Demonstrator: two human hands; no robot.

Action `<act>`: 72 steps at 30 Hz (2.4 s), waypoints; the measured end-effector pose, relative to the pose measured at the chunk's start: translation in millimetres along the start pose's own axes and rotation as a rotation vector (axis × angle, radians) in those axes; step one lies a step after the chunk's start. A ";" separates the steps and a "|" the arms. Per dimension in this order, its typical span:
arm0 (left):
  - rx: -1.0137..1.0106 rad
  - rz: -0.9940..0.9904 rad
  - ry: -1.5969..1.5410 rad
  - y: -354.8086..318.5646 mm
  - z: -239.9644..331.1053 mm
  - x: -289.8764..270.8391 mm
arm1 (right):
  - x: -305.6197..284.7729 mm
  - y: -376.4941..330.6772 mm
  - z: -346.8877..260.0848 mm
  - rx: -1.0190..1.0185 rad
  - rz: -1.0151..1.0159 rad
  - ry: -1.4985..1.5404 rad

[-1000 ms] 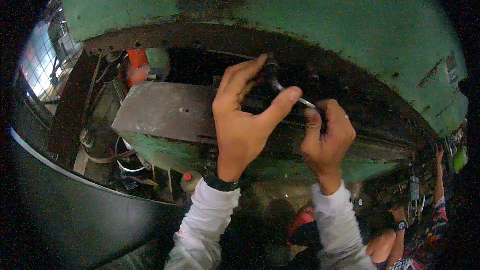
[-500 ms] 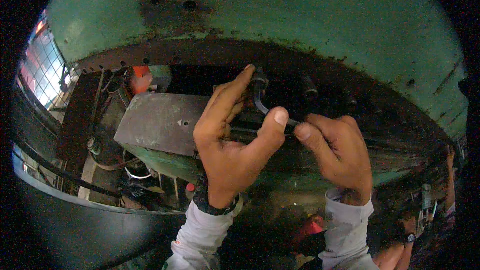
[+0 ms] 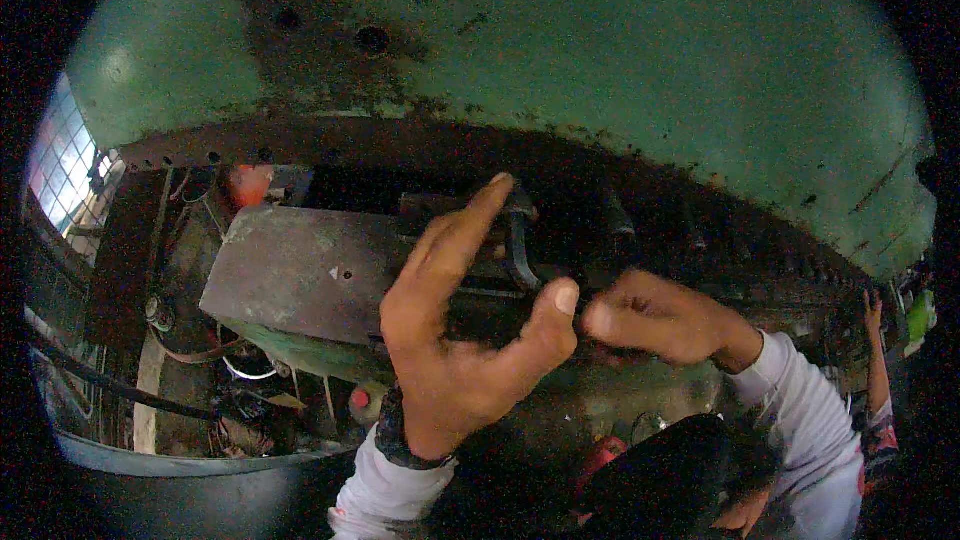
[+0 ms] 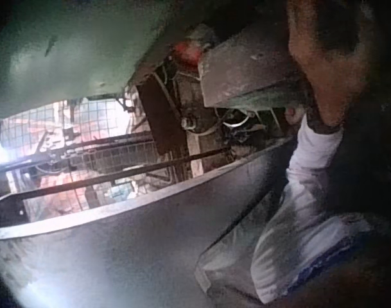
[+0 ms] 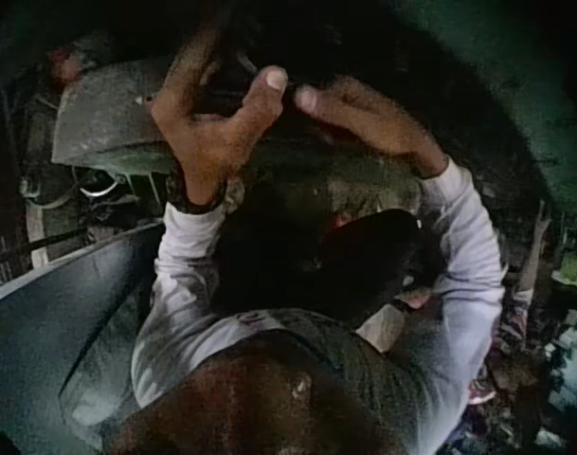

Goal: The person uses a wrench to tighten bolts on a large green machine. They repeatedly adjust the wrench and reposition their hands to secure fasteners on the machine's surface.

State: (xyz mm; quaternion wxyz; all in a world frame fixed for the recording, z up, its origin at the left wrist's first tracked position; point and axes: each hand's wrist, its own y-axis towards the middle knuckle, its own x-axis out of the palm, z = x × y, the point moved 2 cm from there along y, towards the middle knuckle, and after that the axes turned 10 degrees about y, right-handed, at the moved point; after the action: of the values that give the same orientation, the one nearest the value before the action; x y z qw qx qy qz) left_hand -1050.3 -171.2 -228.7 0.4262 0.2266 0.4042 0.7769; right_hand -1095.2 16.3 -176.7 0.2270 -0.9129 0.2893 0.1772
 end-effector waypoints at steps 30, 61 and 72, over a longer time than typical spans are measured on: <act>0.072 -0.260 0.368 45.5 23.4 -33.5 | 58.2 71.4 7.4 -0.858 0.383 -0.023; -0.491 0.107 0.410 -25.7 -132.3 -82.8 | 158.0 48.6 -69.8 -0.725 0.047 -0.165; -0.439 0.114 0.326 -24.8 -123.9 -72.0 | 189.9 -33.6 169.5 -0.179 -0.243 -0.613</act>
State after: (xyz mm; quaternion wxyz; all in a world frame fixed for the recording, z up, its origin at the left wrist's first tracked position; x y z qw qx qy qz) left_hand -1086.3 -278.3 -320.3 0.3501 0.0234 0.2760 0.8948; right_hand -961.2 43.5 -394.0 0.2420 -0.8612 0.0798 0.4398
